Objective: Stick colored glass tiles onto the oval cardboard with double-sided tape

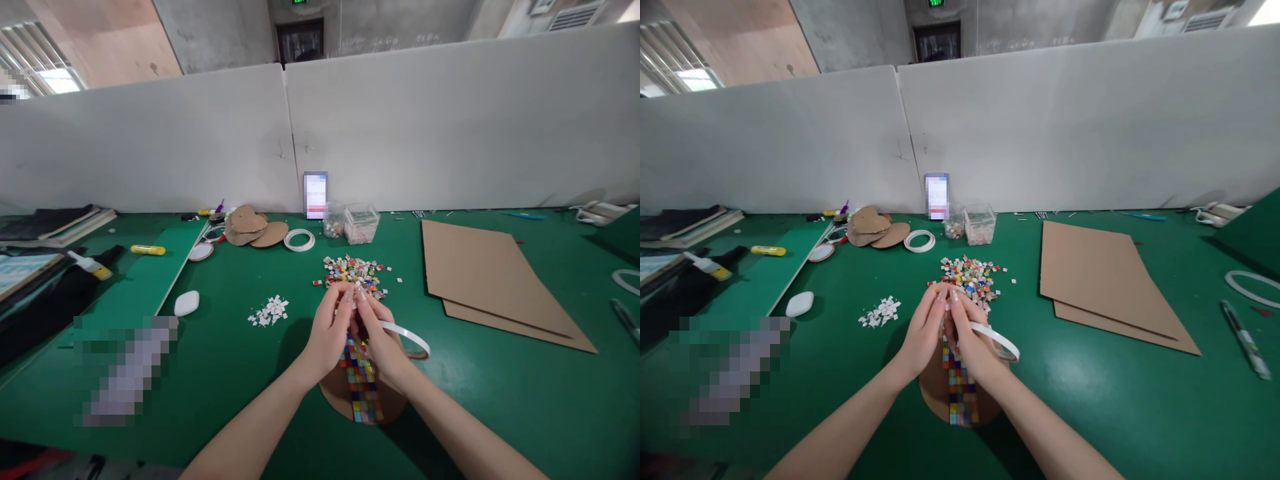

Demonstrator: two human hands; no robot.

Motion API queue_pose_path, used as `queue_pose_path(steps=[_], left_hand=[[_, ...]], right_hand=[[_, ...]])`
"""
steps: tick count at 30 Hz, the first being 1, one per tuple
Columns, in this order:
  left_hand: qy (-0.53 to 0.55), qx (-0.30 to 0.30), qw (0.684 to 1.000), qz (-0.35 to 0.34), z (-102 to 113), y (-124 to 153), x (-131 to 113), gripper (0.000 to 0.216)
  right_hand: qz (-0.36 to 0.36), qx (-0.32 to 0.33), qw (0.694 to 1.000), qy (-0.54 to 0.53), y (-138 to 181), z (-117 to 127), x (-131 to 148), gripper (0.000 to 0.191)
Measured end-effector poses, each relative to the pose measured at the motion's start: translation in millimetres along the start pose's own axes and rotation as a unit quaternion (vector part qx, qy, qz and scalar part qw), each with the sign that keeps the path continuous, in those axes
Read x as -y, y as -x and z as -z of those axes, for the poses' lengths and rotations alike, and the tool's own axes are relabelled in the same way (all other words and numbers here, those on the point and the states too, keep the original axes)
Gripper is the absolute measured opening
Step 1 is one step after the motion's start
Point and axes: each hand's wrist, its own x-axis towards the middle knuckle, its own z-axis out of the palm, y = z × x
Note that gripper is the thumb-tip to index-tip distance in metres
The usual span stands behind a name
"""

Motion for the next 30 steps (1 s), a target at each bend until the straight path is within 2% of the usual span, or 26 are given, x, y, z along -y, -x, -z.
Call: queue_pose_path(steps=[5, 10, 13, 17, 20, 24, 30], left_hand=[[0.008, -0.002, 1.0, -0.007, -0.7, -0.3, 3.8, 0.025], [-0.04, -0.024, 0.998, -0.029, 1.0, -0.4, 2.4, 0.032], [-0.093, -0.032, 0.994, -0.058, 5.4, -2.4, 0.5, 0.026], [-0.209, -0.044, 0.969, -0.12, 11.0, -5.2, 0.9, 0.019], [-0.239, -0.008, 0.96, -0.143, 12.4, -5.1, 1.6, 0.021], [-0.244, 0.044, 0.96, -0.128, 11.8, -2.7, 2.3, 0.021], [-0.281, 0.071, 0.95, -0.118, 10.0, 1.2, 5.8, 0.02]], right_hand=[[0.006, -0.015, 0.999, 0.038, 0.4, -0.1, 2.5, 0.027], [0.017, -0.018, 0.998, 0.053, -2.3, 1.5, 3.7, 0.03], [0.044, -0.03, 0.996, 0.077, -4.0, 3.9, 3.5, 0.029], [0.078, -0.052, 0.985, 0.143, -3.4, 6.8, 1.5, 0.03], [0.094, -0.054, 0.981, 0.16, -2.3, 7.5, -0.3, 0.03], [0.116, -0.024, 0.98, 0.16, -1.3, 6.9, -0.5, 0.029], [0.152, -0.039, 0.972, 0.175, 3.1, 5.0, 0.4, 0.027]])
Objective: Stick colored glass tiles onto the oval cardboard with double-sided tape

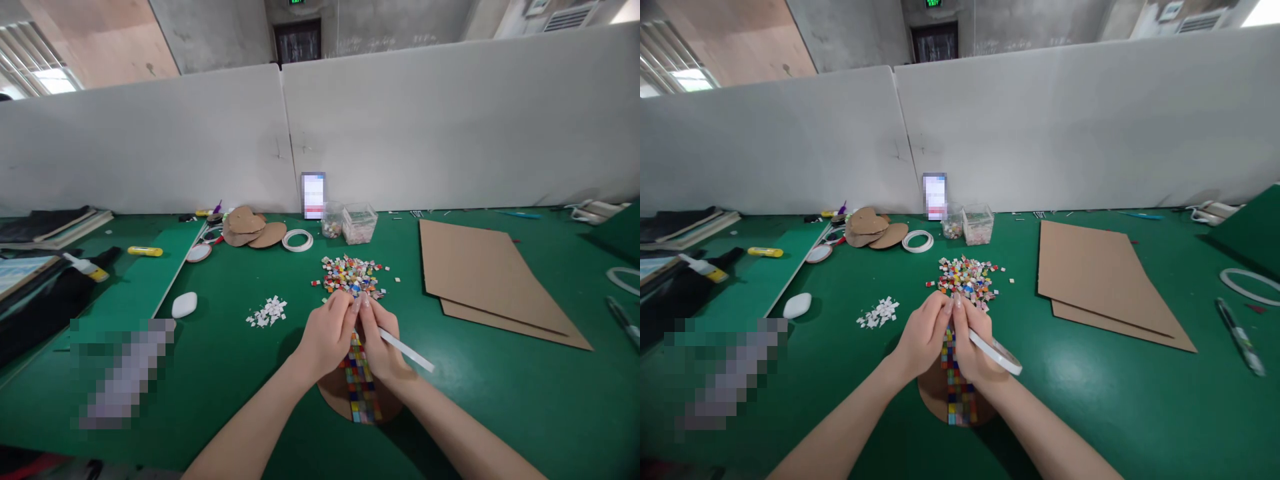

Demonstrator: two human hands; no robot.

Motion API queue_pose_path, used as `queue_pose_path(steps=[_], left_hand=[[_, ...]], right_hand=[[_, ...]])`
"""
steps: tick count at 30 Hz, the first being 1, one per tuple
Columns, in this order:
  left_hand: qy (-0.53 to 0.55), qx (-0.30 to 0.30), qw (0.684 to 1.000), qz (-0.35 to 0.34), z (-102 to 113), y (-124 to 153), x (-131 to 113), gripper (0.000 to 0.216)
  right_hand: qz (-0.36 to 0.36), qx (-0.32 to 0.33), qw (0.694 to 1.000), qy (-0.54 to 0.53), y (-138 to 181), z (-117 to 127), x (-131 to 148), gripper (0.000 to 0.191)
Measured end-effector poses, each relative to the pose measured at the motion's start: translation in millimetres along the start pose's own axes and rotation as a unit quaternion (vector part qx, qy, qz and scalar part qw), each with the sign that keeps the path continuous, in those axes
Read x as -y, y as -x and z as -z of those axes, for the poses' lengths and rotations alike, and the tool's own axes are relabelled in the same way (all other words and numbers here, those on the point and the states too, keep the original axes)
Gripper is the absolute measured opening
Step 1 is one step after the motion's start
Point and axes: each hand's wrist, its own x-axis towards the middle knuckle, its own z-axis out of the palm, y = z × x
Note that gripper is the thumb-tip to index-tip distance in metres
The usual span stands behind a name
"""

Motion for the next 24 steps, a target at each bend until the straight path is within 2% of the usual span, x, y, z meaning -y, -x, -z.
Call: queue_pose_path(steps=[8, 16, 21, 24], left_hand=[[-0.07, -0.04, 0.997, 0.003, -6.2, 3.0, -2.1, 0.019], [-0.07, -0.062, 0.995, 0.024, -4.1, 3.2, -4.8, 0.019], [-0.022, -0.052, 0.997, 0.056, -3.2, 3.5, -4.9, 0.022], [0.015, -0.055, 0.996, 0.075, -3.8, 3.0, -4.4, 0.025]], right_hand=[[0.047, 0.034, 0.993, 0.107, 2.2, 2.1, 0.6, 0.022], [0.079, 0.054, 0.962, 0.255, -1.9, 4.9, -1.3, 0.025], [0.123, 0.051, 0.956, 0.262, -4.7, 6.6, 2.8, 0.026], [0.102, 0.046, 0.968, 0.225, -3.5, 5.6, 1.8, 0.022]])
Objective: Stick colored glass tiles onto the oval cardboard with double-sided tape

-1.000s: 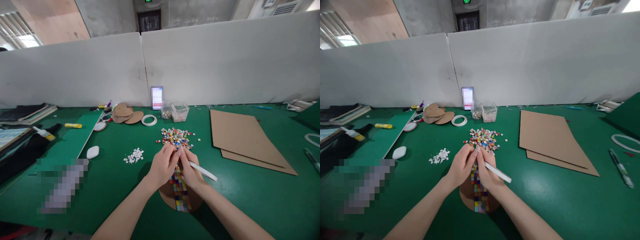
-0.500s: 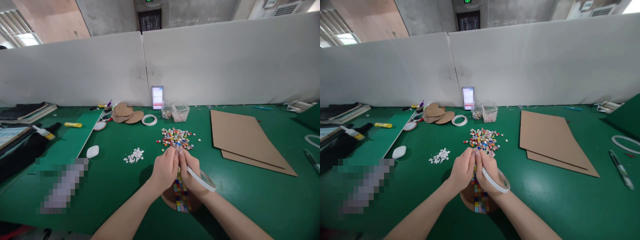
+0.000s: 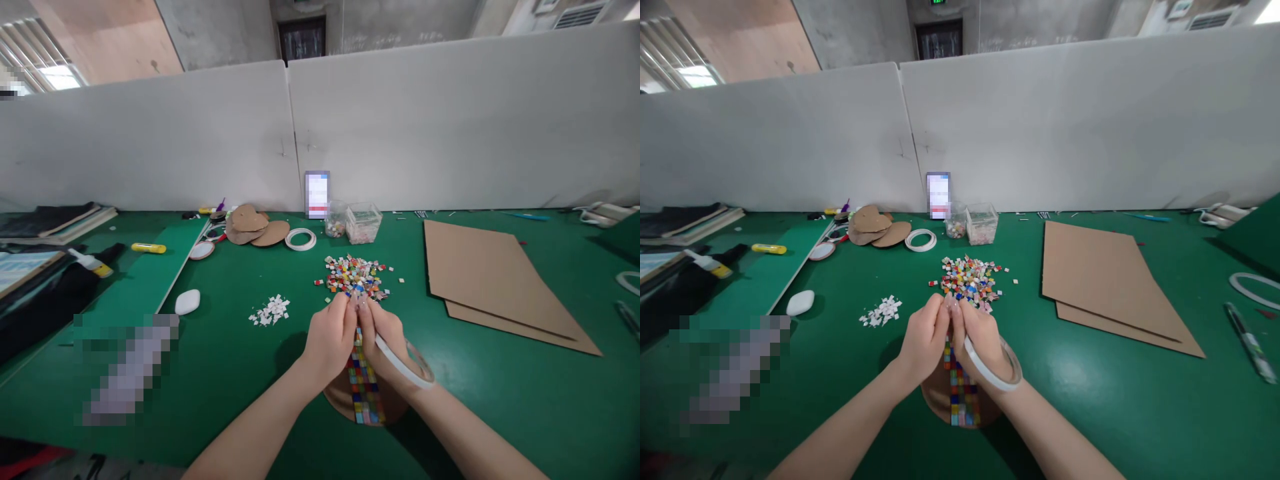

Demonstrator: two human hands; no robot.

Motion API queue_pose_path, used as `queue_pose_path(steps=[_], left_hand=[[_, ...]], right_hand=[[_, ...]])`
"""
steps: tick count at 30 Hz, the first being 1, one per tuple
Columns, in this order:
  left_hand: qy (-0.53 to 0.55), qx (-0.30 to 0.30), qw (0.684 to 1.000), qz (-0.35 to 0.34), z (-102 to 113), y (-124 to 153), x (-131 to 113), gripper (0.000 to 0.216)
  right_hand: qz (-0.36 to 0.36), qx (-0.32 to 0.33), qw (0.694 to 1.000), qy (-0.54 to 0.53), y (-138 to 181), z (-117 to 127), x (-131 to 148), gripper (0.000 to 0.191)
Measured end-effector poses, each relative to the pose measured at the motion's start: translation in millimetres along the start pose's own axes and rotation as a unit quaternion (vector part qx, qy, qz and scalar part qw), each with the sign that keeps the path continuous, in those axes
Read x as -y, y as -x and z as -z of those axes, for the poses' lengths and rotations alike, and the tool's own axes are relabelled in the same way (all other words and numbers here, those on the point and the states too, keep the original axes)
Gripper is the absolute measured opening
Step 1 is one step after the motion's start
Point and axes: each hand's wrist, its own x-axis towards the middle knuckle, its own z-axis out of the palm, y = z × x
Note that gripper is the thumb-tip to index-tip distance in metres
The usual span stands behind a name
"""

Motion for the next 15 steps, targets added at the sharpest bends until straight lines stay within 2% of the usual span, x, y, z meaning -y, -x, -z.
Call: queue_pose_path(steps=[7, 15], left_hand=[[0.095, -0.009, 0.995, 0.015, 1.6, -1.0, -3.7, 0.027], [0.071, 0.044, 0.996, -0.014, 2.7, -2.2, -1.4, 0.02]], right_hand=[[-0.035, 0.003, 0.993, -0.115, 1.8, -2.4, 0.9, 0.02], [-0.098, -0.033, 0.975, -0.197, -0.9, -3.4, 3.1, 0.027]])
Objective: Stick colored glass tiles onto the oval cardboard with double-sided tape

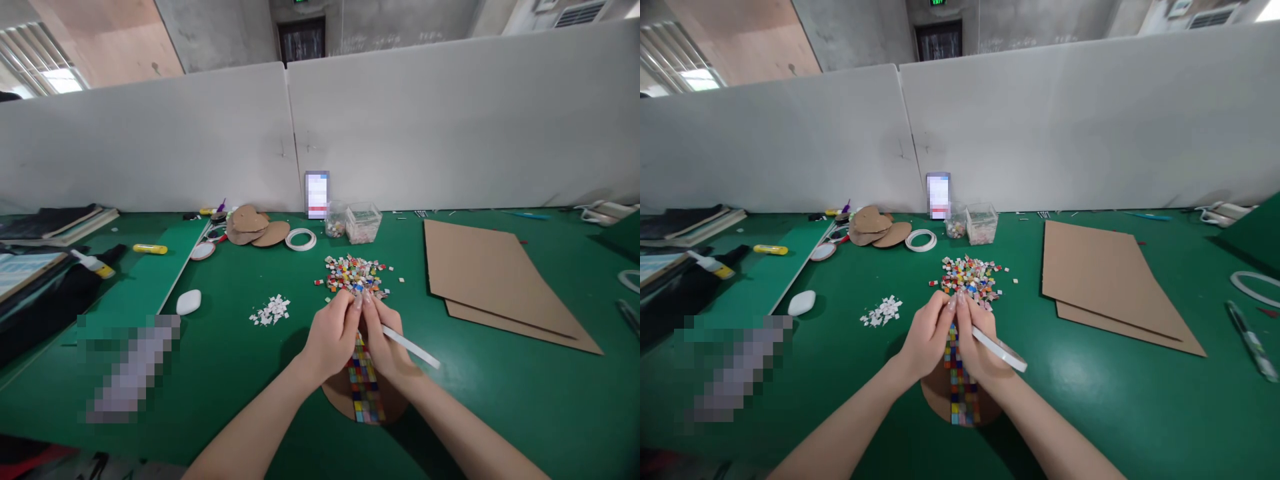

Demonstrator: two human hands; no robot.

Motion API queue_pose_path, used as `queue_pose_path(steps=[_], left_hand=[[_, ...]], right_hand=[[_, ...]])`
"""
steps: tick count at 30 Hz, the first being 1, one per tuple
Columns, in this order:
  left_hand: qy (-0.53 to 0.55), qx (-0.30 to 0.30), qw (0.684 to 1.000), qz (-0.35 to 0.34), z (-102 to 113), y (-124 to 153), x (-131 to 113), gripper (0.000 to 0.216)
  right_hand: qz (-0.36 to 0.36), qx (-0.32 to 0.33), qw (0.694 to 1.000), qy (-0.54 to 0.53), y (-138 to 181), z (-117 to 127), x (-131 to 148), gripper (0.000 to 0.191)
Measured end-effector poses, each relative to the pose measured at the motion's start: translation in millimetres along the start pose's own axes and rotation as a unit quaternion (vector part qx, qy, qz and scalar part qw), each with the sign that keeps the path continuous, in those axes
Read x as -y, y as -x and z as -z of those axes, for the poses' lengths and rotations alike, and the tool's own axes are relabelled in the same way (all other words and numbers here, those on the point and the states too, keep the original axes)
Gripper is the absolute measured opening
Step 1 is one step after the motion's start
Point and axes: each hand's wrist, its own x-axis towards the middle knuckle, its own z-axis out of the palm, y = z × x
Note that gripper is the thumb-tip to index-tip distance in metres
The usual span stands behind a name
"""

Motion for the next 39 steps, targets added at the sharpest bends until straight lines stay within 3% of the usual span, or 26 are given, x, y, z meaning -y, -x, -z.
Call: queue_pose_path(steps=[7, 14, 26, 39], left_hand=[[-0.111, -0.012, 0.994, -0.004, -2.0, 0.5, 3.5, 0.019], [-0.096, -0.002, 0.995, 0.014, 0.8, -1.0, 2.0, 0.023], [0.004, -0.011, 0.999, 0.033, 3.8, -4.3, -1.1, 0.027], [-0.104, 0.041, 0.993, -0.046, 6.7, -4.5, 4.9, 0.021]], right_hand=[[0.042, 0.027, 0.991, 0.122, 4.4, -0.2, -7.5, 0.022], [0.079, 0.045, 0.969, 0.228, -1.2, 3.8, -9.8, 0.026], [0.044, 0.048, 0.989, 0.13, -0.6, 3.3, -8.6, 0.022], [0.054, 0.049, 0.99, 0.123, -5.5, 7.0, -4.1, 0.023]])
